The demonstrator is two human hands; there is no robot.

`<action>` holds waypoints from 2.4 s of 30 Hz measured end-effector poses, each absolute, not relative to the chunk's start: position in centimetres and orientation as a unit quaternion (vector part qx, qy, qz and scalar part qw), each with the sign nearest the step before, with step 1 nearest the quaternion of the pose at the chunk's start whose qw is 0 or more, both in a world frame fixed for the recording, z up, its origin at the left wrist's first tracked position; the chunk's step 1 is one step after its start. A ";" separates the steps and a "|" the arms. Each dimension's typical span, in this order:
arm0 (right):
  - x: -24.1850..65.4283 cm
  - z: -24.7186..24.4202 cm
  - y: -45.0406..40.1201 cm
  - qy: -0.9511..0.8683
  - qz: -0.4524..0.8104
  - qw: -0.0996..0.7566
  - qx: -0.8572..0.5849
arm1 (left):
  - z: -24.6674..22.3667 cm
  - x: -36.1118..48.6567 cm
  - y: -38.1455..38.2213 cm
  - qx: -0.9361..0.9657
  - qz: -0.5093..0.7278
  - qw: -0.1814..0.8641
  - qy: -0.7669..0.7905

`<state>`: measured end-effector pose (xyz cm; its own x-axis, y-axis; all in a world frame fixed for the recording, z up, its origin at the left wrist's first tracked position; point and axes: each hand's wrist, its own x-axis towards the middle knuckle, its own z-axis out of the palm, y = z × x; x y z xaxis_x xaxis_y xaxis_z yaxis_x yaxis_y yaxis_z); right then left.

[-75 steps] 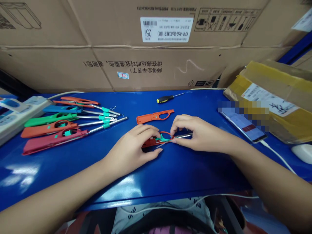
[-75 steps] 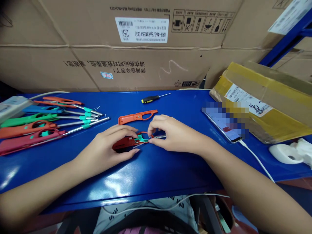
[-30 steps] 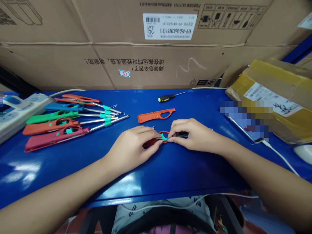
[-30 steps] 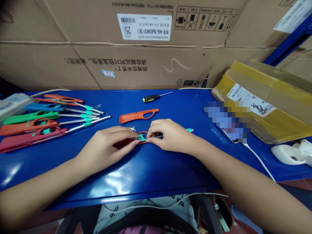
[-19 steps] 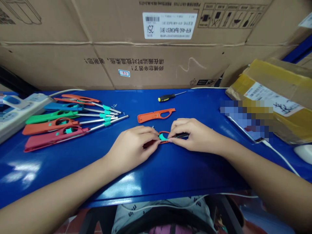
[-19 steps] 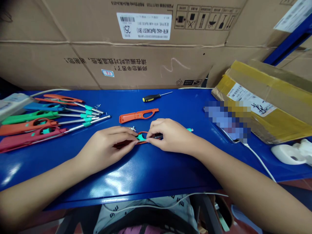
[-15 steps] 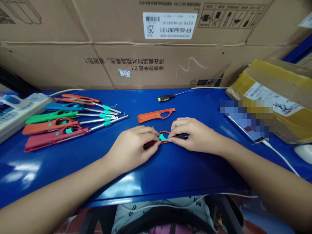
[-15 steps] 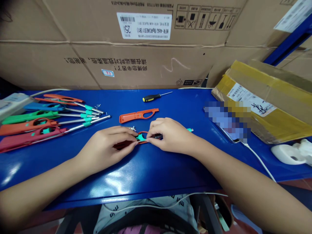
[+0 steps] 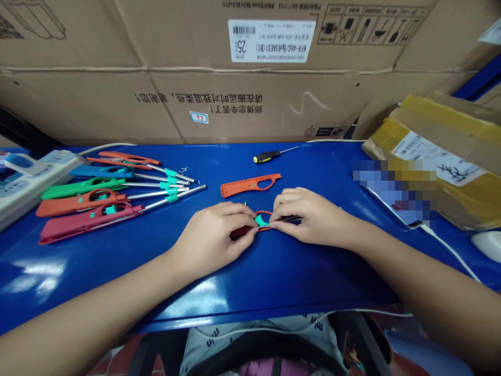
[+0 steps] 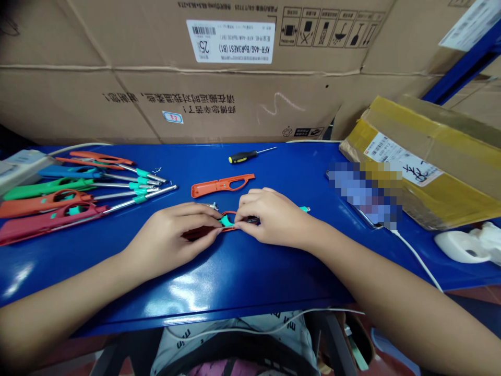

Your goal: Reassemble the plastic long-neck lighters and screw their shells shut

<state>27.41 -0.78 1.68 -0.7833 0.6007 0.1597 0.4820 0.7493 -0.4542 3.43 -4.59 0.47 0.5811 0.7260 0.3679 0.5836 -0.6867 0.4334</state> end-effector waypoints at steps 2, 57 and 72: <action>27.4 1.6 -0.8 -0.922 0.199 0.153 -0.295 | 0.5 3.5 -4.6 0.878 0.276 0.131 0.369; 28.2 2.4 -0.3 -0.922 0.217 0.146 -0.285 | 0.3 3.4 -4.6 0.908 0.265 0.084 0.314; 27.5 0.9 -0.7 -0.929 0.174 0.180 -0.271 | 0.6 3.2 -4.8 0.896 0.257 0.098 0.348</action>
<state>27.50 -0.74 0.86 -0.7882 0.5664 0.2406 0.4410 0.7925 -0.4212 3.23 -4.78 0.60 0.6258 0.6737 0.3930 0.5733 -0.7390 0.3538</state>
